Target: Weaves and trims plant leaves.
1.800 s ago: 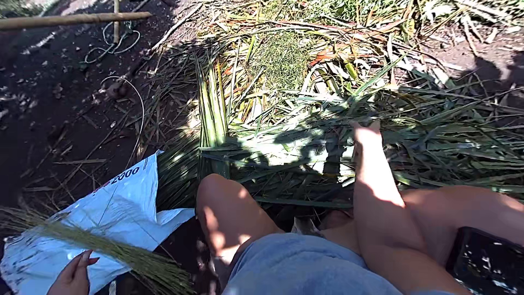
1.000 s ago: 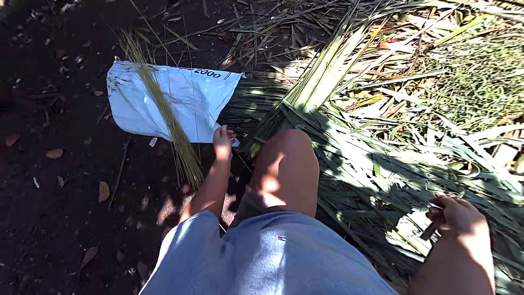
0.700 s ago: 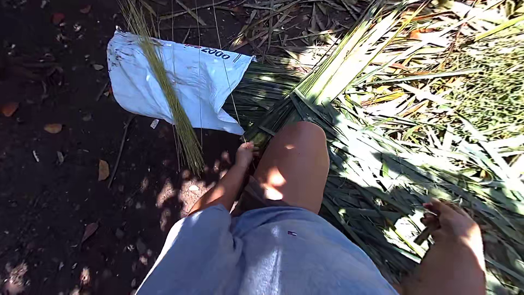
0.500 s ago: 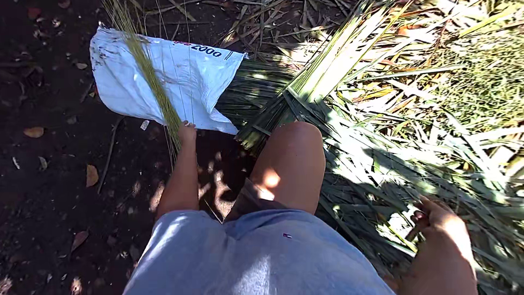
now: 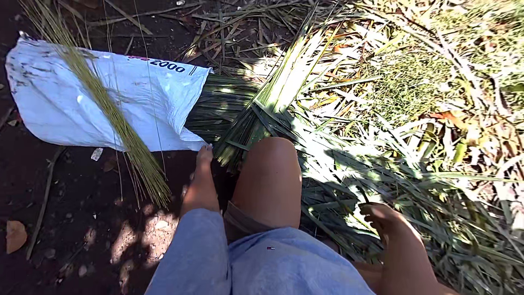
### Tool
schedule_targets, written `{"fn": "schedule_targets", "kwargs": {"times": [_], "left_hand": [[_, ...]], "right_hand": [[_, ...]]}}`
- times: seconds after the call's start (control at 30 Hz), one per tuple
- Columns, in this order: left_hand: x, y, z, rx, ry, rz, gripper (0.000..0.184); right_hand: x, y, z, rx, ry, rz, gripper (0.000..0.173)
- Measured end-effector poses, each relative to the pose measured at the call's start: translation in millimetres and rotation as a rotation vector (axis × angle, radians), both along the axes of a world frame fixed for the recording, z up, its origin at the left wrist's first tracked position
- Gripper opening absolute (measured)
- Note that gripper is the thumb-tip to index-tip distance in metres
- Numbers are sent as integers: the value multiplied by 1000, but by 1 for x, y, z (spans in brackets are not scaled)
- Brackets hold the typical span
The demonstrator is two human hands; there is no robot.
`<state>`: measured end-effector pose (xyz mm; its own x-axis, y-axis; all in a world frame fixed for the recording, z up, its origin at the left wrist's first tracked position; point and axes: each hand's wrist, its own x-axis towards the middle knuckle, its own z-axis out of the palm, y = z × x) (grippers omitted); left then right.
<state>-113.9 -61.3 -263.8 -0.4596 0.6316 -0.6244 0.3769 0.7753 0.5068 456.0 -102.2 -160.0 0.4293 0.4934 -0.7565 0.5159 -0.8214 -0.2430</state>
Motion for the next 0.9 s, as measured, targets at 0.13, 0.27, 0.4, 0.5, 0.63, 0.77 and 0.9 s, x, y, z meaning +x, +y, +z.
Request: {"fn": "schedule_targets", "kwargs": {"times": [0.13, 0.27, 0.4, 0.5, 0.63, 0.77, 0.9], "left_hand": [[19, 9, -1, -152, -88, -77, 73], [26, 21, 5, -171, -45, -282, 62], [38, 35, 30, -50, -64, -237, 60], [51, 45, 69, -38, 52, -194, 66], [52, 63, 111, 65, 86, -128, 68], [62, 76, 141, 298, 42, 12, 60], [127, 59, 200, 552, -419, 229, 43]], "right_hand": [[5, -18, 15, 169, 443, 38, 29], [-8, -4, 22, 329, 489, 0, 42], [-17, 17, 9, -24, -55, 292, 55], [-27, 31, 8, -138, -206, 490, 45], [-40, 21, 24, 3, 271, 330, 31], [-52, 23, 41, 151, 107, 310, 35], [-72, 26, 57, 631, 218, 318, 32]]}}
